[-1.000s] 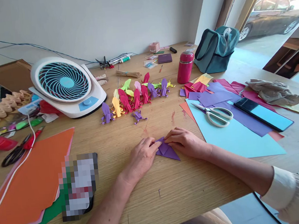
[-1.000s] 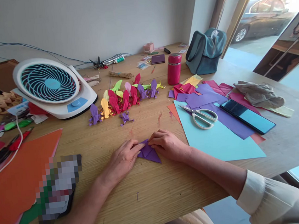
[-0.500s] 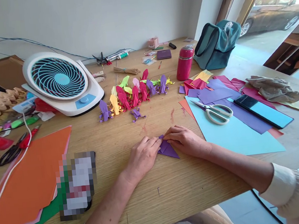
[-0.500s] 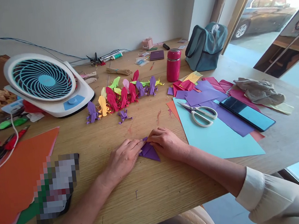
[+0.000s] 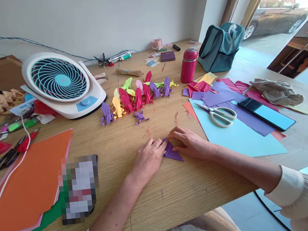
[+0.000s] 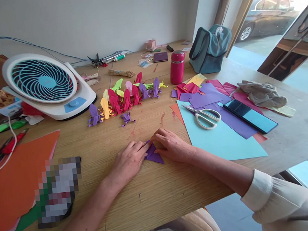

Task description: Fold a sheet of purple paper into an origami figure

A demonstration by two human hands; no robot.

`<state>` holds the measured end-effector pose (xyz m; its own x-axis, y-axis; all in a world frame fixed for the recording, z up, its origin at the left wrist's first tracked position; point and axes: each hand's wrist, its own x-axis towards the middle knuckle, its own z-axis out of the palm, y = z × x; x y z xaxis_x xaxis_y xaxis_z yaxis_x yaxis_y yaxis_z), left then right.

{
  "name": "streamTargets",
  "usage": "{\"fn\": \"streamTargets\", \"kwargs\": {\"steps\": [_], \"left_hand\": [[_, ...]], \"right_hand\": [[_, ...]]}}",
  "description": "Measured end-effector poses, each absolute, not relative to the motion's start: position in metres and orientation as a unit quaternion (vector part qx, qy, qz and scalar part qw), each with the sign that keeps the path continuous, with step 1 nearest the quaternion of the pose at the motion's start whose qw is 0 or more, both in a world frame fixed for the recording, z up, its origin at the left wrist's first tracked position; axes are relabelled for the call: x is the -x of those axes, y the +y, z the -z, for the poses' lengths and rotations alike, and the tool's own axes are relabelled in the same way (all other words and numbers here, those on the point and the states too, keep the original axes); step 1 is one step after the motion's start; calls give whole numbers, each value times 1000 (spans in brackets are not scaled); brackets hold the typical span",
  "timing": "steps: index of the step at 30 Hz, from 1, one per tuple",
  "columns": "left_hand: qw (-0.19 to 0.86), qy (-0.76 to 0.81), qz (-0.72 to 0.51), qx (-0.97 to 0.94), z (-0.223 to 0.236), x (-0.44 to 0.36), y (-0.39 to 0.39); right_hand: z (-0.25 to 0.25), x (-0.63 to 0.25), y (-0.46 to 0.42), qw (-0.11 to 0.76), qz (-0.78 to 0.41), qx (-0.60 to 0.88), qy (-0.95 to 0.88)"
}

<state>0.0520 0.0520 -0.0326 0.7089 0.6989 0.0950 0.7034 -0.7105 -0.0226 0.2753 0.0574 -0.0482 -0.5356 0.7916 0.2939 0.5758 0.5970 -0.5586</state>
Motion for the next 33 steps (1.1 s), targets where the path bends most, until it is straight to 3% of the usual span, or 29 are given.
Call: {"fn": "streamTargets", "kwargs": {"steps": [16,20,24,33], "left_hand": [[10,-379,49,924,35,-51,53],[0,-380,50,924,35,-51,53],[-13,-379,51,924,34,-52,53],[-42,-394,53,917,31,-57,52]], "right_hand": [[38,-292,59,173,-266,357,-879],[38,-298,56,196,-286,345,-872],[41,-298,46,224,-248,325,-885],[40,-295,24,177,-168,331,-911]]}}
